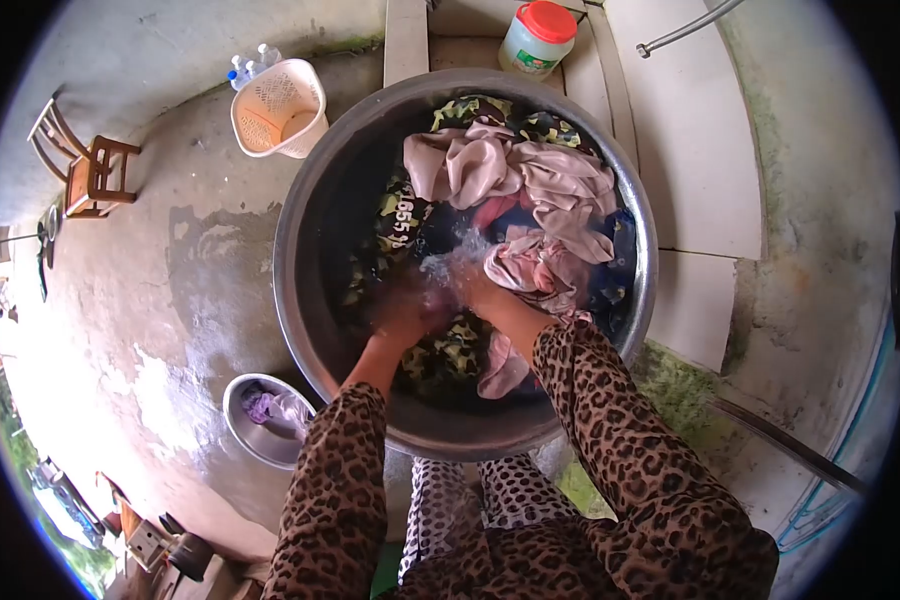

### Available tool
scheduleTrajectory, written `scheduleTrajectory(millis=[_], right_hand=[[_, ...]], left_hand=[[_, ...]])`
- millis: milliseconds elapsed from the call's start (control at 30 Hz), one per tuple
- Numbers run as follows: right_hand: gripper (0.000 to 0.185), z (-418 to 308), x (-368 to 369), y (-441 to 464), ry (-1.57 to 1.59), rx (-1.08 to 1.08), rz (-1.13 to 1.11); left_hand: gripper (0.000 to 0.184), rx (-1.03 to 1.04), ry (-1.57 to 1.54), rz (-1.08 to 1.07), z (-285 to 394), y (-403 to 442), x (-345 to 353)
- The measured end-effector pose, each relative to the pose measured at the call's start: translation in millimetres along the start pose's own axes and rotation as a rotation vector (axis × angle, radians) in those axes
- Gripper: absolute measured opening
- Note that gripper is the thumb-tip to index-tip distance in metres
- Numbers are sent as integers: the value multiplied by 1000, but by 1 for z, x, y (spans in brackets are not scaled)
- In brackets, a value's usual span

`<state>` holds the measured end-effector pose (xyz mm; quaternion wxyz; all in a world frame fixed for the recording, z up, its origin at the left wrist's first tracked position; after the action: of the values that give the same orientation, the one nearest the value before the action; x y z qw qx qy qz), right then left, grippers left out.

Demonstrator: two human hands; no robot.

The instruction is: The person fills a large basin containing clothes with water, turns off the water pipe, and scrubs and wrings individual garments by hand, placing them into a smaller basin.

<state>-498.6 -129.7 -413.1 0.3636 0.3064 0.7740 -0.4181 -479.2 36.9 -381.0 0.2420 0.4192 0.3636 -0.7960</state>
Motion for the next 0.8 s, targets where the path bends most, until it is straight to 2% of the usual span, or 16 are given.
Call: scheduleTrajectory(millis=[100, 167, 200, 267, 333, 400, 467, 533, 567, 667, 700, 800], right_hand=[[40, 17, -26, 14, 94, 60, -32], [41, 25, -49, 12, 123, 88, 69], [35, 17, -55, 3, 110, 85, 172], [24, 1, -70, -20, 81, 78, 381], [16, -17, -62, -53, 115, 126, 439], [18, -26, -60, -79, 199, 218, 383], [23, -41, -80, -106, 395, 361, 246], [30, -41, -80, -129, 494, 341, 397], [34, -43, -81, -137, 544, 329, 470], [40, -106, -162, -174, 695, 334, 516], [39, -128, -183, -180, 672, 231, 607], [31, -182, -228, -188, 739, 4, 763]], left_hand=[[53, -514, -272, -226, 5, 2, -30], [50, -554, -325, -121, 6, -12, -45], [48, -580, -354, -69, 5, -22, -50], [42, -571, -522, 4, 3, -36, -52], [39, -484, -570, 85, 5, -45, -57], [39, -333, -501, 168, 19, -54, -63], [39, -331, -506, 150, 31, -65, -65], [39, -374, -546, 114, 42, -73, -68], [45, -366, -557, 132, 47, -78, -71], [54, -308, -656, 423, 52, -88, -68], [63, -355, -876, 336, 46, -91, -56], [68, -840, -1652, -73, 81, -125, -115]])
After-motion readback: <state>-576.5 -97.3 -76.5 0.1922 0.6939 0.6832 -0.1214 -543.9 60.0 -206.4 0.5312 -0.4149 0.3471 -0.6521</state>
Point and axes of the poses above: each hand's wrist, its own y-axis towards the middle knuckle, its own x-axis out of the palm, z = x × y, the point moved 2 cm from there along y, towards the middle knuckle, and after that the axes turned 13 degrees about -x, right-handed, at the moved point
